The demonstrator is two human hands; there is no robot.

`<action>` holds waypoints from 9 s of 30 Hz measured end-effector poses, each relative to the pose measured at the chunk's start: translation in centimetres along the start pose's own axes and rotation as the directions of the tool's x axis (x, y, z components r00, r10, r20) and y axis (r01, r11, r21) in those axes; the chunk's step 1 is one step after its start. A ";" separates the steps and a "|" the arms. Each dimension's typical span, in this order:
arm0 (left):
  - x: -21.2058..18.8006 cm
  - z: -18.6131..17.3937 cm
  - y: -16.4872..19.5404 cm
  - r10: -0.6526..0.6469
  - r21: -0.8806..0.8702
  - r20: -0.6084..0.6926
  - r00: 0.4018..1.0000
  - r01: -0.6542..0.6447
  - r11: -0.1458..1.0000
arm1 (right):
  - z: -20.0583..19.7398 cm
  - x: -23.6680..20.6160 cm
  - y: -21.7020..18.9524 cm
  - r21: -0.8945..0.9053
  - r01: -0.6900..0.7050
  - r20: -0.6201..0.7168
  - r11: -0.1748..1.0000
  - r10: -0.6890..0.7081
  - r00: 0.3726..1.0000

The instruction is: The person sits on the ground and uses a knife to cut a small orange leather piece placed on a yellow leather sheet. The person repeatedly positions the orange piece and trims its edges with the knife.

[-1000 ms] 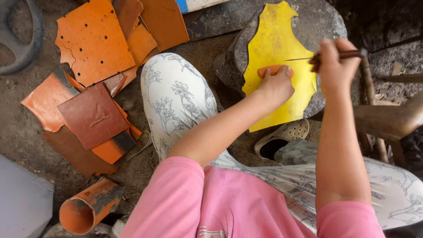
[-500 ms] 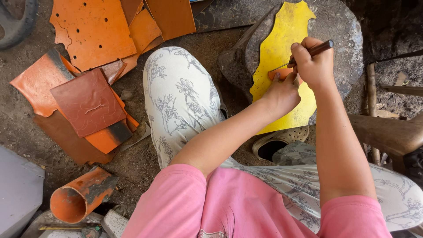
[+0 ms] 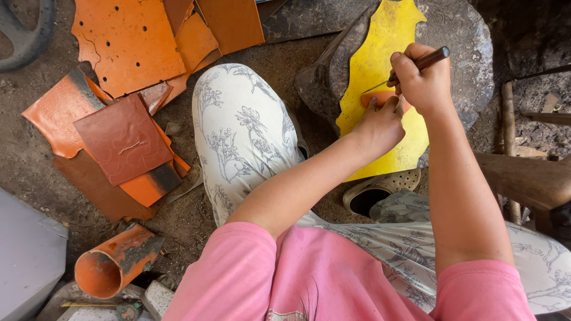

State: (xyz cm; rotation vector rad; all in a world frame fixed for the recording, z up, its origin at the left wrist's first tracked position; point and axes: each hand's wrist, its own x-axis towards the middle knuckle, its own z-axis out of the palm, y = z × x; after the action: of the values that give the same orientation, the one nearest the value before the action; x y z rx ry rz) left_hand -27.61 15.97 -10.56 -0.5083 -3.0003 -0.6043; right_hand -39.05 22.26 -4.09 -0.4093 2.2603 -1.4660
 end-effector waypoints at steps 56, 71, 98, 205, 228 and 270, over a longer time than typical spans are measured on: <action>-7.2 -3.6 -8.7 -0.673 -0.570 0.308 0.673 0.697 0.435 | -7.6 -5.1 7.0 -0.668 -0.017 -0.491 0.744 -0.423 0.761; -6.5 -4.0 -8.5 -0.617 -0.563 0.368 0.696 0.695 0.448 | -11.5 -6.2 7.3 0.207 0.149 -0.717 0.967 0.046 0.695; 0.5 -9.5 -6.9 -0.422 -0.482 -0.447 0.788 0.185 0.856 | -8.2 -4.4 2.3 -0.103 0.148 -0.387 0.984 -0.176 0.905; 7.3 -9.7 -7.8 -0.303 -0.682 -0.161 0.939 0.116 0.722 | -4.9 -6.2 3.2 0.095 0.223 -0.421 0.970 -0.164 0.892; 7.6 -7.3 -9.4 -0.403 -0.921 0.326 0.855 0.383 0.068 | -4.8 -6.0 2.3 -0.500 0.388 -0.345 0.775 -0.589 0.731; 5.7 -6.5 -8.6 -0.219 -0.367 -0.073 0.973 0.178 0.913 | -3.7 -6.0 7.5 -0.393 0.206 -0.395 0.896 -0.366 0.843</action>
State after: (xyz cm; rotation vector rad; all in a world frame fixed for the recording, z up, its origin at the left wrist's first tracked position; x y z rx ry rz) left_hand -35.93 7.78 -7.17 -0.1673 -2.8603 -1.1676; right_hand -35.80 30.98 -8.47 -0.5797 2.9667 -1.4290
